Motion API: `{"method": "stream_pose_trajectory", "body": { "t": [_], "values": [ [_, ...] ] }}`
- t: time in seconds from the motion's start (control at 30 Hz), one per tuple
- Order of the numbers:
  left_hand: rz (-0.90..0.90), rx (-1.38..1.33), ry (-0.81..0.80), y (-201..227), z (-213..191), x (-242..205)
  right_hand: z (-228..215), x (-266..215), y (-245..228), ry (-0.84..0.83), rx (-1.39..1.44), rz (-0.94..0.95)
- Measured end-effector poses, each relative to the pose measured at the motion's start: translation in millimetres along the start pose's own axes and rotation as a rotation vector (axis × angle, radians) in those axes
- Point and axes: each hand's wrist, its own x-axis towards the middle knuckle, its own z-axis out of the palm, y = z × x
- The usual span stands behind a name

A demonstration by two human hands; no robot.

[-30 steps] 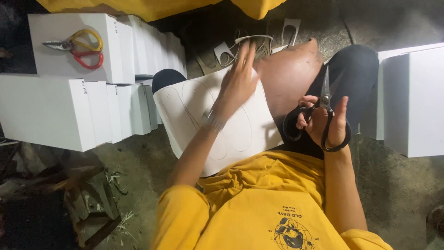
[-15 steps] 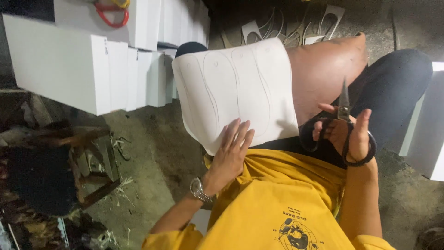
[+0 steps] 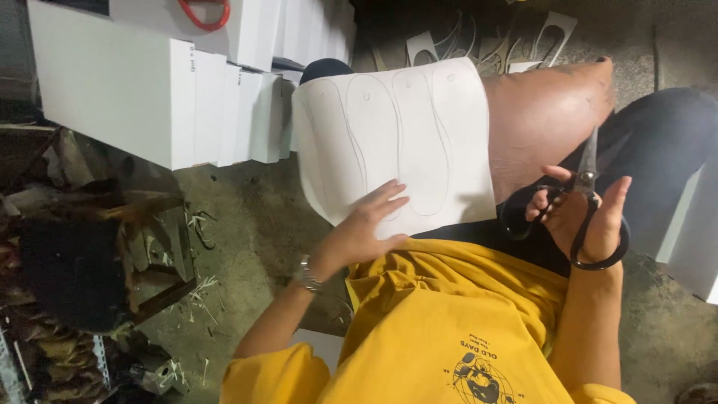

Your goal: Cutting out shoe insole shapes from a sheet of material using scissors.

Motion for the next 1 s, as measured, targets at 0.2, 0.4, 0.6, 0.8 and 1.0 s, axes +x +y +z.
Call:
{"method": "stream_pose_trajectory", "body": {
  "t": [0.2, 0.4, 0.6, 0.8, 1.0],
  "values": [
    [0.130, 0.895, 0.291, -3.6, 80.4, 45.2, 0.6, 2.7, 1.0, 0.008, -0.055, 0.006],
    [0.276, 0.884, 0.475, 7.1, 79.4, 69.7, 0.5, -18.4, 9.2, 0.049, -0.218, -0.110],
    [0.471, 0.396, 0.607, 31.5, 108.8, 93.7, 65.5, -101.1, -54.9, 0.292, -1.333, 0.427],
    [0.567, 0.358, 0.440, 58.2, 142.2, 109.9, 59.4, -119.1, -41.2, 0.288, -1.430, 0.607],
    [0.667, 0.381, 0.353, 69.3, 144.3, 115.0, 58.4, -124.9, -38.1, 0.347, -1.349, 0.682]
  ]
}}
